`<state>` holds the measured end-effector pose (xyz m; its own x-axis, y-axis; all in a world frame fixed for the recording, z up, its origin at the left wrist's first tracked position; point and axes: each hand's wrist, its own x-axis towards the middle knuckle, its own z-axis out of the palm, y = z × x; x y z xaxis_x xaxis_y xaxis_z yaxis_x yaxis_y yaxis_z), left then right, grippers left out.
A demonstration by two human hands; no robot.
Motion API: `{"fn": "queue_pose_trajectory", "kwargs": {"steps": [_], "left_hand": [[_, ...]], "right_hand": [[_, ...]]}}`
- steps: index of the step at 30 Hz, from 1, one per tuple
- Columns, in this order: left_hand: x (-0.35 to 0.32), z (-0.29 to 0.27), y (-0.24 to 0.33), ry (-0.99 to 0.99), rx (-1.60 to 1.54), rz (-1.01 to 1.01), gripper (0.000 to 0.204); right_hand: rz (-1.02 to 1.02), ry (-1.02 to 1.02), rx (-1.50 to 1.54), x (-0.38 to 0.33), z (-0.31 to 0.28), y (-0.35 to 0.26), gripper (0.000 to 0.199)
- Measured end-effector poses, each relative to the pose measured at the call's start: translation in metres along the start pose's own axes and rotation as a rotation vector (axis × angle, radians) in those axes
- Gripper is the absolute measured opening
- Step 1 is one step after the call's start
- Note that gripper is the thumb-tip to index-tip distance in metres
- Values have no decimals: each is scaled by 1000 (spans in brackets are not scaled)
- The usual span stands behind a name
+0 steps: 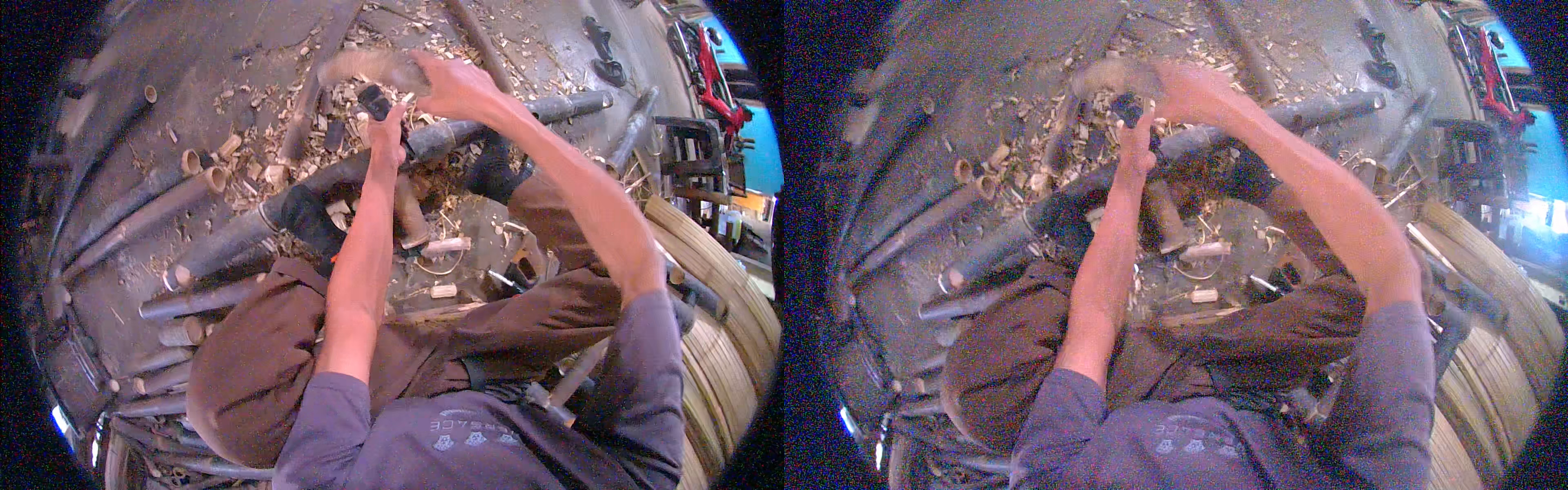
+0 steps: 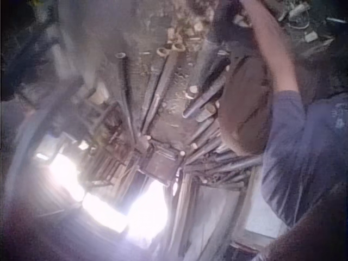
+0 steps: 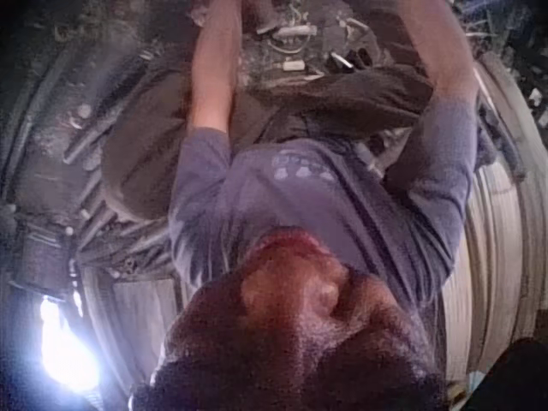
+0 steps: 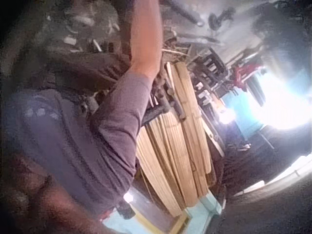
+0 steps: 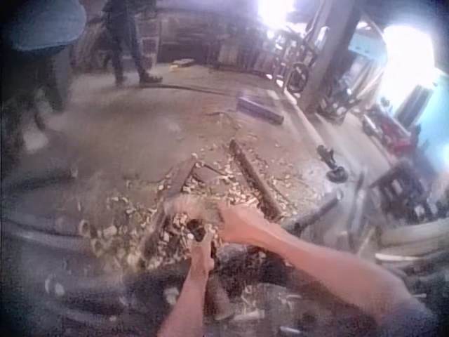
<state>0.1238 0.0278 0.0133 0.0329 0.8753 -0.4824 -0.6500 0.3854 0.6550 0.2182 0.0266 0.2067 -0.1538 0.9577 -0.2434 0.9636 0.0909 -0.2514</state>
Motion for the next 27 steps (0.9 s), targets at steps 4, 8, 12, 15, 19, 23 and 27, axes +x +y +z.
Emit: {"fn": "queue_pose_trajectory", "kwargs": {"steps": [4, 8, 12, 15, 19, 23, 27], "left_hand": [[-57, 40, 1, 86, -3, 305, 41], [-57, 49, 66, -104, 73, 623, 31], [-46, 57, 106, -455, 567, 719, 32], [-55, 52, 92, -735, 987, 810, 40], [-86, 65, 74, -1134, 1491, 966, 58], [-117, 84, 75, -1103, 1701, 1234, 66], [-110, 78, 108, -755, 1604, 1370, 71]], "right_hand": [[282, 424, 365, -97, 22, 30, 69], [533, 243, 589, -220, 69, 34, 72], [609, -37, 432, -286, 109, 40, 74], [378, 249, 56, -280, 116, 43, 76], [78, 600, -88, -221, 15, 21, 90], [156, 335, -29, -187, 29, 30, 75], [426, 467, 797, -183, 50, 29, 46]]}}
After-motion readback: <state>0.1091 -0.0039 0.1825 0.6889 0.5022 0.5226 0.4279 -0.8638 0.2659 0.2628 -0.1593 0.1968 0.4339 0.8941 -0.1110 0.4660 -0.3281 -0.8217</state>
